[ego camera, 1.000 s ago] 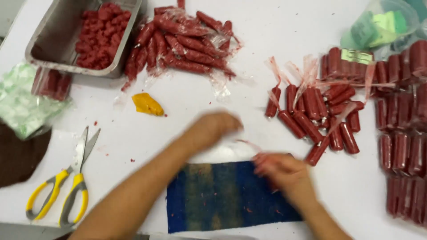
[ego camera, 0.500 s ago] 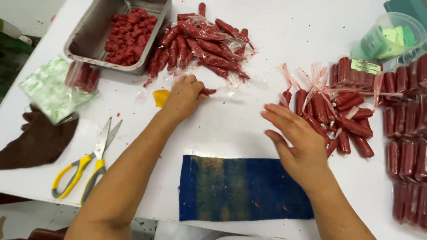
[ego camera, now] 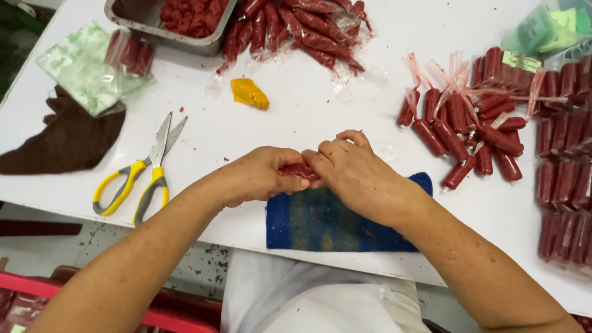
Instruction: The person ties individual links of raw sausage casing by hand, twisting the ends to seal them. They repeatedly pick up sausage links from a pile on the table, tie them, and place the finished links back onto the table.
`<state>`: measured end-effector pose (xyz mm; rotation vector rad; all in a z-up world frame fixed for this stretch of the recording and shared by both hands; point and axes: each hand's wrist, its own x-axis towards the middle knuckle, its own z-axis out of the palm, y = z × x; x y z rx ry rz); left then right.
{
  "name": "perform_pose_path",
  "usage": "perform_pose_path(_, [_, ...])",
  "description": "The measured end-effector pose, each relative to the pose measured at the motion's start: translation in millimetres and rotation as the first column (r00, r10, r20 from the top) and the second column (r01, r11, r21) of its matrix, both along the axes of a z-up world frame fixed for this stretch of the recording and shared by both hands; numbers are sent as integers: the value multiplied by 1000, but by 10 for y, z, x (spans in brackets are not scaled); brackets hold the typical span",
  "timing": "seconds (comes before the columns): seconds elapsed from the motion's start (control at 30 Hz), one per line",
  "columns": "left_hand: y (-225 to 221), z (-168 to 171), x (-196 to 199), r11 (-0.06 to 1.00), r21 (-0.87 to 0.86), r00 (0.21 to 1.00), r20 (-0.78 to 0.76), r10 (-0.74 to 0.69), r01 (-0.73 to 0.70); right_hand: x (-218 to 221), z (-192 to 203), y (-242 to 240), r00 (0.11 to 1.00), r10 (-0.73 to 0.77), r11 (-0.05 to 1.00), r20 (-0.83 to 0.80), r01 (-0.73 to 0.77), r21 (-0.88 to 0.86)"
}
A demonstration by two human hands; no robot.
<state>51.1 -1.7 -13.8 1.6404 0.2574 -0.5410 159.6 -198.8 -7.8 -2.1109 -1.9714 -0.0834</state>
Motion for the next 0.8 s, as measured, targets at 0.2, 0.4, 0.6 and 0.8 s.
perform_pose_path(0.2, [-11,-96,-230,995,34,993,80,88,-91,-87,-16,49,981,94,995,168,-95,0])
perform_pose_path(0.4, [-8,-270,-290,993,-8,986,118,120,-120,-69,-88,128,957,158,985,245,-170,31])
perform_pose_path(0.6, [15,-474,-317,999,12,986,164,39,-42,-115,-152,337,935,211,962,285,-250,110])
perform_pose_path(0.8, [-75,-430,-374,965,-95,936,240,259,-243,44,85,431,884,282,919,373,-360,158])
